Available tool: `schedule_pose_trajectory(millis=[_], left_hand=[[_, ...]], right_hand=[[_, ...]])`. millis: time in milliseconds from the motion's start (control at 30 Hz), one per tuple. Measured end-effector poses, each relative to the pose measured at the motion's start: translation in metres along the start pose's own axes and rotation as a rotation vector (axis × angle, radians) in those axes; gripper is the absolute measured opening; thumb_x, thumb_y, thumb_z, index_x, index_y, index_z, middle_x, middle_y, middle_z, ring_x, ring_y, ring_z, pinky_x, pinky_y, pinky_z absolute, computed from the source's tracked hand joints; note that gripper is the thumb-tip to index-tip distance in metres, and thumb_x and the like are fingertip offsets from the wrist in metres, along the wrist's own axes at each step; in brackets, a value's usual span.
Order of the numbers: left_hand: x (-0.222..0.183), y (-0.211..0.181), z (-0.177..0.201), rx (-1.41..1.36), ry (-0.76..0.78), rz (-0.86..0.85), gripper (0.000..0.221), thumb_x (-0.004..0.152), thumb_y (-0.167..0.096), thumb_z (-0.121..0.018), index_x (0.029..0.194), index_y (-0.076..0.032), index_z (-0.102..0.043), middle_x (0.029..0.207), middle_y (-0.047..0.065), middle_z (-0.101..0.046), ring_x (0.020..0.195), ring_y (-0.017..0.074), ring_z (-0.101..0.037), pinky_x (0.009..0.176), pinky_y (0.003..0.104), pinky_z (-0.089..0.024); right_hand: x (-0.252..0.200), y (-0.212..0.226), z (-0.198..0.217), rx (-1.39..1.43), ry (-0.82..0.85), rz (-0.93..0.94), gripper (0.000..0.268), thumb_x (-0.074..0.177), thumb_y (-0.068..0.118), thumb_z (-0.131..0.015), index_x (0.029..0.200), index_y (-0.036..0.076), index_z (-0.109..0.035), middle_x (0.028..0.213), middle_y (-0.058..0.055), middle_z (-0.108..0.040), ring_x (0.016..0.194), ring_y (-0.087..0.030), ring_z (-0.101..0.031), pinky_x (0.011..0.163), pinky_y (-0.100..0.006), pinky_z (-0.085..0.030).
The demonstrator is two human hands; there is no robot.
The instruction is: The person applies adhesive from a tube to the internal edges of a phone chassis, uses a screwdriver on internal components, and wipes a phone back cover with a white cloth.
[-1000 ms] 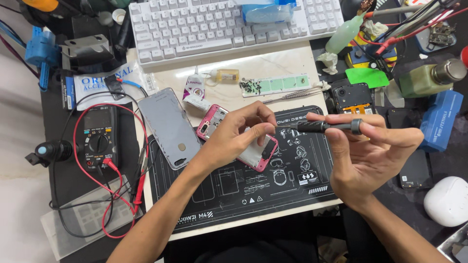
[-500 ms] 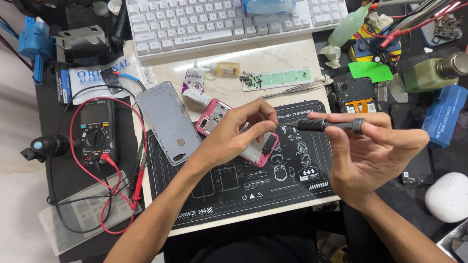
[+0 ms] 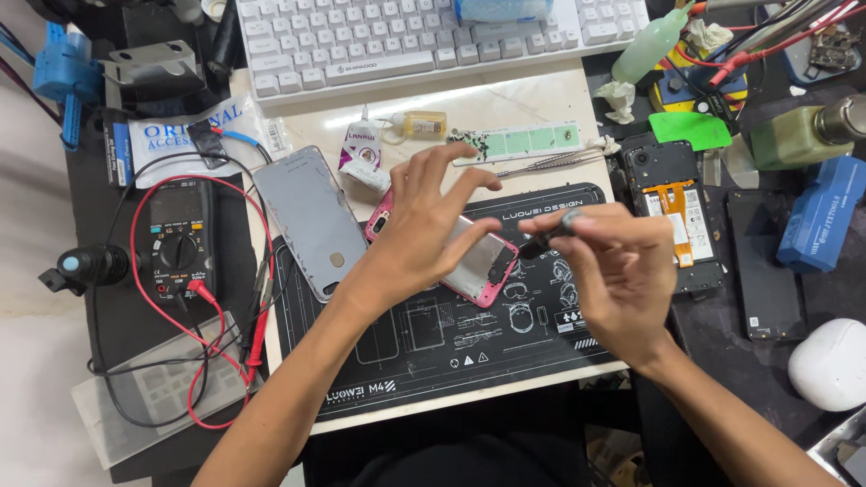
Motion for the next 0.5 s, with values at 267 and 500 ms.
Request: schedule_pose_trajectory(millis=[267,500], left_hand=[[-0.007,0.005,-0.012,0.141,0.136,0.045,0.066,0.077,-0.04,-0.085,0.125,-0.012,-0.051,0.157,0.021,-0.023,0.153,0.041,-0.005,0.118,0.07,-0.012],[-0.007,0.011,-0.016,0.126,0.163,0.072,0.067,0.078,-0.043,-0.086,0.125,-0.011,-0.051,0.16,0.022,-0.017,0.153,0.0397,0.003,0.118,0.073,-0.005]], right_hand=[[-0.005,-0.013,-0.013,0.024,0.075,0.003,0.029,0.103,-0.016,-0.05,0.124,0.001,-0.041,0.122,-0.023,-0.06,0.122,-0.034,-0.07,0.102,-0.037,-0.065],[-0.009,-0.023,-0.014,-0.07,0.137,0.042,0.032,0.101,-0.014,-0.054,0.126,0.002,-0.042,0.123,-0.021,-0.06,0.122,-0.032,-0.069,0.098,-0.035,-0.061]])
Point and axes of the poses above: each hand's wrist, its own x-axis towards the middle knuckle, its own z-axis out of the back of the hand, y = z × x, the point moved 3 cm from there along x, towards the middle knuckle
